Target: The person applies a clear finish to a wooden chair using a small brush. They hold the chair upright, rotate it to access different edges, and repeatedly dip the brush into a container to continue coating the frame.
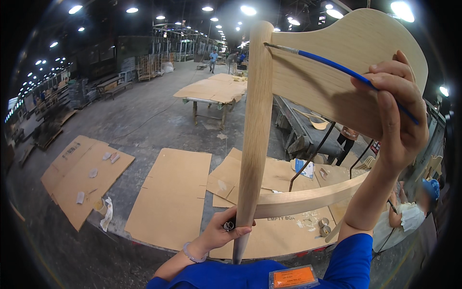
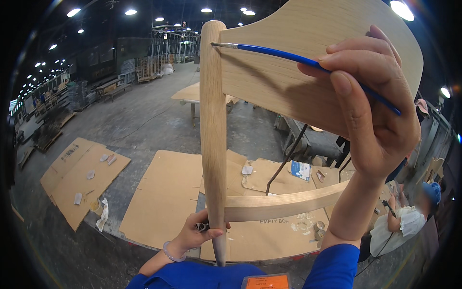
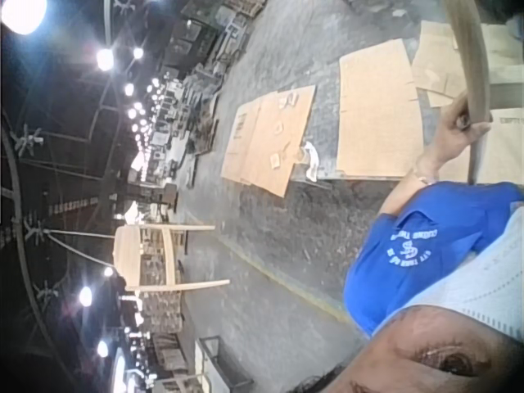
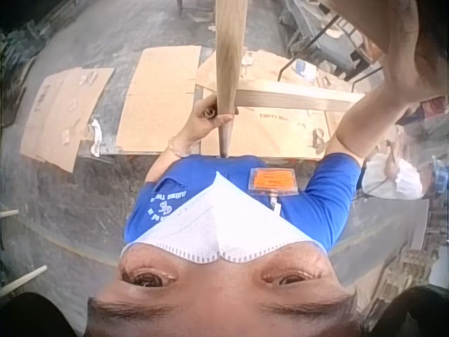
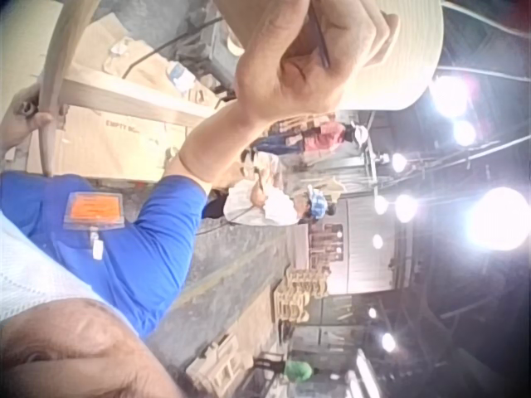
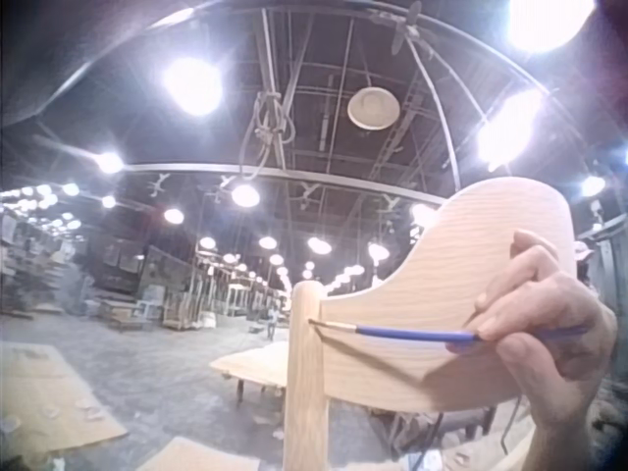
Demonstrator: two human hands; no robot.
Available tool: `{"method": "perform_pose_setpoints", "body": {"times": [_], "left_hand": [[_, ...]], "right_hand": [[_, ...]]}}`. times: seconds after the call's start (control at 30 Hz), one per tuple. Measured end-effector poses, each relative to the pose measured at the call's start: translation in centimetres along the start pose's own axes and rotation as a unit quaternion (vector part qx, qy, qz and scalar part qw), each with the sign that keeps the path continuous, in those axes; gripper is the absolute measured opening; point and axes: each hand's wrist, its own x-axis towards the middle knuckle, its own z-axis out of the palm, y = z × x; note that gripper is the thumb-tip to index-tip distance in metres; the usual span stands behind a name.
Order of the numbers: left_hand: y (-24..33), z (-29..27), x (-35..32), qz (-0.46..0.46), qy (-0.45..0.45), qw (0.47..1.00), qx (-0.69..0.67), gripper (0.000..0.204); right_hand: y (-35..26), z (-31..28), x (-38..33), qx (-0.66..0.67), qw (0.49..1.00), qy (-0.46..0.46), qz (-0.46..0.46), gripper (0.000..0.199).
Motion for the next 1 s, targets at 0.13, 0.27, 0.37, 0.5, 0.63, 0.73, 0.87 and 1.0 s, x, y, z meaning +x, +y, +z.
{"method": "perform_pose_setpoints", "body": {"times": [0.13, 0.27, 0.37, 0.5, 0.63, 0.73, 0.87, 1.0], "left_hand": [[0.1, 0.0, -0.3, 0.006, 0.008, 1.0, -0.006, 0.042], [0.2, 0.0, -0.5, 0.001, 0.009, 1.0, -0.007, 0.044], [0.3, -0.1, -0.7, 0.004, 0.015, 1.0, -0.016, 0.045], [0.6, -0.3, -0.9, 0.012, 0.017, 1.0, -0.005, 0.045], [0.6, -0.4, -1.1, 0.023, 0.02, 1.0, 0.002, 0.045], [0.6, -0.5, -1.2, 0.032, 0.021, 0.999, 0.002, 0.044], [0.6, -0.7, -1.2, 0.022, 0.023, 1.0, 0.002, 0.043], [0.6, -0.9, -1.4, 0.026, 0.024, 0.999, 0.001, 0.042]], "right_hand": [[0.1, 0.0, 0.3, 0.002, 1.0, -0.006, -0.009, 0.021], [0.0, 0.1, 0.6, 0.004, 1.0, -0.005, 0.0, 0.021], [-0.1, 0.2, 0.9, 0.005, 1.0, -0.008, -0.01, 0.022], [-0.2, 0.3, 1.3, 0.005, 1.0, -0.01, -0.009, 0.022], [-0.3, 0.7, 1.5, 0.011, 1.0, 0.002, -0.011, 0.023], [-0.4, 1.0, 1.5, 0.019, 1.0, 0.009, -0.003, 0.022], [-0.2, 1.3, 1.6, 0.017, 1.0, 0.017, -0.003, 0.022], [-0.4, 1.5, 1.7, 0.021, 1.0, 0.021, -0.003, 0.021]]}}
